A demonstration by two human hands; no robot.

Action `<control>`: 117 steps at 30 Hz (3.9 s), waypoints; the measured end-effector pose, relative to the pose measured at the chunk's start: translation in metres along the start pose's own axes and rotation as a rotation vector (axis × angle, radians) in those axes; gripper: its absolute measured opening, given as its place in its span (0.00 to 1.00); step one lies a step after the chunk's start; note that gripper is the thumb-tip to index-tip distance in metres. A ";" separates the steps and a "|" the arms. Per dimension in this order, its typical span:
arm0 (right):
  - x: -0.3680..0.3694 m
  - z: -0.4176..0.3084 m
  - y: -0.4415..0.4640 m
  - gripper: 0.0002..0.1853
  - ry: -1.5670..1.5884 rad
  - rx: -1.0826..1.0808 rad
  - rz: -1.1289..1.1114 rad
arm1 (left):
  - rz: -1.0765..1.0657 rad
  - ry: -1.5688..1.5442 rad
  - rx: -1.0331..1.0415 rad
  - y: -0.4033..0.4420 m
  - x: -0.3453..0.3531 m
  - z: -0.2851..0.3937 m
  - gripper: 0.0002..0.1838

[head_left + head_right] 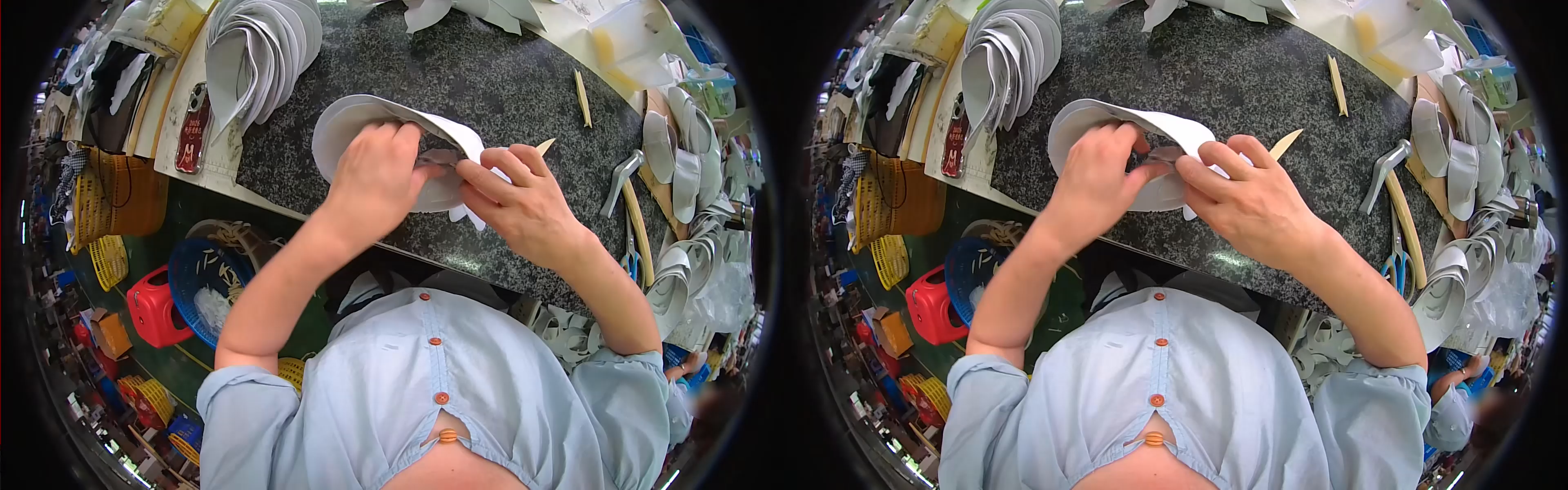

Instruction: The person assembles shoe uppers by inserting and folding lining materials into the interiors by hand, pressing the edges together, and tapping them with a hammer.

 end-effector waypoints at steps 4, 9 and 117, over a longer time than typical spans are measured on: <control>-0.007 0.003 0.003 0.16 -0.029 0.001 -0.002 | -0.269 -0.171 -0.018 0.011 0.017 -0.012 0.11; 0.007 -0.011 0.001 0.15 0.039 0.087 0.078 | -0.561 -0.443 -0.365 0.013 0.019 -0.019 0.08; 0.067 0.050 0.089 0.19 0.460 0.823 0.760 | 0.373 -1.714 -0.913 0.015 0.061 -0.032 0.16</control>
Point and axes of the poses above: each hand's wrist, its own y-axis towards the middle knuckle, its own x-axis out of the palm, z = x × y, the point moved 4 cm from there along y, towards the middle knuckle, and after that the axes turned 14 degrees about y, right-handed, at the moved point
